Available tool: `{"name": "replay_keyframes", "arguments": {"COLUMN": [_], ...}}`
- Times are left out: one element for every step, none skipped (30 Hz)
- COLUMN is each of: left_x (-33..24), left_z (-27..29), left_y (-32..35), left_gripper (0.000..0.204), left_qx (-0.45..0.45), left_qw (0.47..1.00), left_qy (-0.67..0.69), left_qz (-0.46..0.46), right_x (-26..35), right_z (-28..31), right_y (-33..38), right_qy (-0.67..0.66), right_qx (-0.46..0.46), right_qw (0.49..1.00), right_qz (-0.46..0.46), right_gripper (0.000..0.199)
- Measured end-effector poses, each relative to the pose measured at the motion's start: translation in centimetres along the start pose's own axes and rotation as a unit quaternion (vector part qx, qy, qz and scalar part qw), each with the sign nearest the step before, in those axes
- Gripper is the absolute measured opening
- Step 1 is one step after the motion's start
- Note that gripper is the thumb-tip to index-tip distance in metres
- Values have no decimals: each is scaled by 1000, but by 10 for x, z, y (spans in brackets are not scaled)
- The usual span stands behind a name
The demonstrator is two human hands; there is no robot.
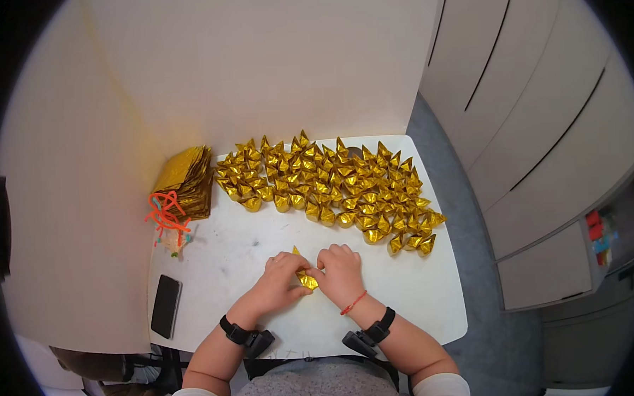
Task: Fold square pieces of gold-colored foil paper into decorative ingot shapes.
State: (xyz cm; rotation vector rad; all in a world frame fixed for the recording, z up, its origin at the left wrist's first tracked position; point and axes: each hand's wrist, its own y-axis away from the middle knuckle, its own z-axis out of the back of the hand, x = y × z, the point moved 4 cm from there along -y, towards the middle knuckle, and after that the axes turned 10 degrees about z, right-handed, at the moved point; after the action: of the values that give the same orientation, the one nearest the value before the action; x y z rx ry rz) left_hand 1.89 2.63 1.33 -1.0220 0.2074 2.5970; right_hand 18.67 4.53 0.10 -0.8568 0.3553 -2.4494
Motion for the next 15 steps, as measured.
{"name": "replay_keyframes", "arguments": {"left_x": [0,0,1,0,2,3,5,8,8,7,6,6,5,5,4], "left_z": [0,3,6,6,6,6,5,4,2,2,2,2,4,4,4], "left_y": [0,1,2,3,5,7,7,7,7,6,5,4,4,4,4], "left_gripper": [55,62,68,68,76,83,83,87,90,90,89,88,88,89,90], "left_qx": [-2,-42,-82,-85,-98,-113,-116,-105,-94,-95,-86,-77,-78,-75,-72], "left_qw": [1000,999,996,996,995,992,991,992,992,992,993,993,993,993,992], "left_qy": [-2,6,14,11,-19,-48,-50,-60,-69,-68,-72,-77,-77,-82,-87], "left_qz": [-2,3,8,7,22,37,38,40,40,39,44,50,49,50,50], "right_x": [0,0,0,-1,-1,0,1,2,2,1,0,0,-1,-1,-1], "right_z": [1,1,1,0,0,0,-1,-2,-1,-1,0,-1,-2,-3,-4], "right_y": [1,1,2,3,3,3,3,3,2,1,0,-2,-4,-6,-8], "right_qy": [4,8,8,9,11,10,14,18,20,29,38,38,42,47,48], "right_qx": [-4,-7,-10,-10,-9,-10,-10,-10,-10,-10,-10,-11,-8,-6,-7], "right_qw": [1000,1000,1000,1000,1000,1000,1000,1000,1000,999,999,999,999,999,999], "right_qz": [-1,-2,1,-2,-5,-2,-9,-16,-14,-24,-34,-32,-28,-24,-22], "right_gripper": [26,26,26,26,26,26,26,26,26,26,27,27,27,28,28]}}
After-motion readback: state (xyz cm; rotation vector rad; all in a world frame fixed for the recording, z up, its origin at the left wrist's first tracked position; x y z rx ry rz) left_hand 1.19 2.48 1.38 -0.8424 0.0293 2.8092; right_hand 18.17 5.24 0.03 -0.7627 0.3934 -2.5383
